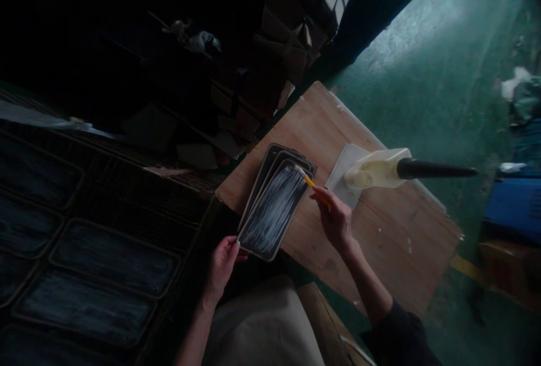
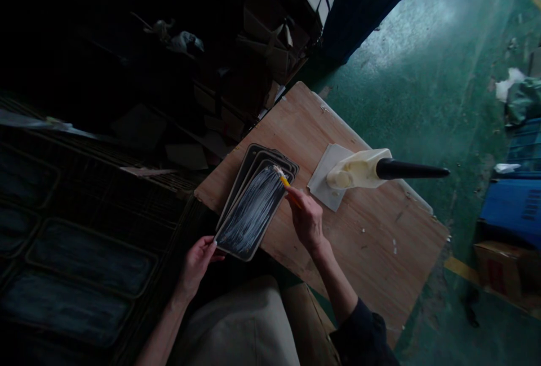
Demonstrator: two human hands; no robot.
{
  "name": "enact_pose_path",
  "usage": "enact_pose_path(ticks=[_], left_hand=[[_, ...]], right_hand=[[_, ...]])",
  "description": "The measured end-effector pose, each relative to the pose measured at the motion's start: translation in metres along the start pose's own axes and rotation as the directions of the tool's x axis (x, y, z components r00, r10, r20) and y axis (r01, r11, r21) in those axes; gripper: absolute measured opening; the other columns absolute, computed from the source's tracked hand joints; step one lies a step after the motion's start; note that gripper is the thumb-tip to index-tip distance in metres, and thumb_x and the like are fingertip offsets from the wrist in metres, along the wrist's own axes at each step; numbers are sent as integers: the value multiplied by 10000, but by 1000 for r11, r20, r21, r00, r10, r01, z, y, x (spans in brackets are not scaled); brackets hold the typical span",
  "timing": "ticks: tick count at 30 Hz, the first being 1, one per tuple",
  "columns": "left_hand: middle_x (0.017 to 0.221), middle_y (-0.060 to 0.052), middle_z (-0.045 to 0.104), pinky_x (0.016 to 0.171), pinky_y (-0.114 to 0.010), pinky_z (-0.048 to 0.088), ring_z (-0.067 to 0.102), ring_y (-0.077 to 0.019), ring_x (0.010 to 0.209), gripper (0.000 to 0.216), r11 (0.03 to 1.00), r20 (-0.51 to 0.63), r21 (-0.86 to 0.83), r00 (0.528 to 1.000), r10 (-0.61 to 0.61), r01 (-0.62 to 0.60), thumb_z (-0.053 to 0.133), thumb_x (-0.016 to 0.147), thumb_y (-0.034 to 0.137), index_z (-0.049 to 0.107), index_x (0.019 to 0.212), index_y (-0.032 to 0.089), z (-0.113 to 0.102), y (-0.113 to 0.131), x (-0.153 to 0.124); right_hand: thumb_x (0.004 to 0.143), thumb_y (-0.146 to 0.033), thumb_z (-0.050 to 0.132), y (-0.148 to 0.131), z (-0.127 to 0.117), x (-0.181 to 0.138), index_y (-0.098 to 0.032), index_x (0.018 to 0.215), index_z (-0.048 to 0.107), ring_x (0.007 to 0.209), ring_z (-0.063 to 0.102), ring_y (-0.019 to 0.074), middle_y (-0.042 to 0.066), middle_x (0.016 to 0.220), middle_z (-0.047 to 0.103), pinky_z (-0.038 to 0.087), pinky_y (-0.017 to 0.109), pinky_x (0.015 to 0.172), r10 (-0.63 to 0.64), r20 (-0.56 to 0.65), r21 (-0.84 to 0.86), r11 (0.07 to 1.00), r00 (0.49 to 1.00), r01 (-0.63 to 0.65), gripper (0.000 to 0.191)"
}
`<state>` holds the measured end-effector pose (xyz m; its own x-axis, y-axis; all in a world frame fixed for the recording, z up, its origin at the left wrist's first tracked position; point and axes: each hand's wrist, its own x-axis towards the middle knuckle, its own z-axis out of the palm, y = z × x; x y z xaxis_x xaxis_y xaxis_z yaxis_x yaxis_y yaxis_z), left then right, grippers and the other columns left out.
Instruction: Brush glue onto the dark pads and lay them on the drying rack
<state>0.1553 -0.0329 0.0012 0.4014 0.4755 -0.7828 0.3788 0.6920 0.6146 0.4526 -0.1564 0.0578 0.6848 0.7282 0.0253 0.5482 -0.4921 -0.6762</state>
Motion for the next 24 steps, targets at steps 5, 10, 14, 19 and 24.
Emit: enact_pose_path(ticks=[5,10,14,19,24], left_hand=[[840,-30,701,635,-306,598,686,-168,714,333,1000,15,-11,1000,-10,10,688,793,407,583,981,152,5,2,-1],[805,-8,689,630,-309,607,679,-155,690,358,999,-49,-51,999,1,-4,708,767,419,569,970,159,12,2,-4],[799,0,682,629,-311,612,679,-150,682,374,998,-58,-56,998,0,-3,709,757,441,561,962,166,15,4,-5],[758,6,670,620,-324,616,678,-150,648,365,999,-33,-48,999,1,-3,708,754,430,544,944,165,16,9,-7],[720,15,658,598,-318,613,679,-155,631,348,999,-10,-42,1000,5,-6,697,760,426,530,926,169,18,11,-10]], right_hand=[[986,-287,482,11,4,-7,-199,1152,629,798,654,179,72,984,712,482,289,710,-140,148,-198,966,979,168,238],[992,-288,457,-4,8,-58,-195,1135,620,773,649,187,79,965,713,484,299,689,-38,205,-176,981,978,75,236],[995,-305,441,-33,1,-100,-225,1120,605,735,668,177,49,896,715,505,268,642,117,303,-1,992,946,-123,222],[991,-317,453,-43,-16,-83,-242,1137,592,718,678,151,9,822,702,519,231,663,267,264,161,935,927,-315,214],[985,-319,471,-35,5,-45,-219,1142,602,826,680,184,55,926,711,513,279,737,120,124,77,989,985,-130,227]])
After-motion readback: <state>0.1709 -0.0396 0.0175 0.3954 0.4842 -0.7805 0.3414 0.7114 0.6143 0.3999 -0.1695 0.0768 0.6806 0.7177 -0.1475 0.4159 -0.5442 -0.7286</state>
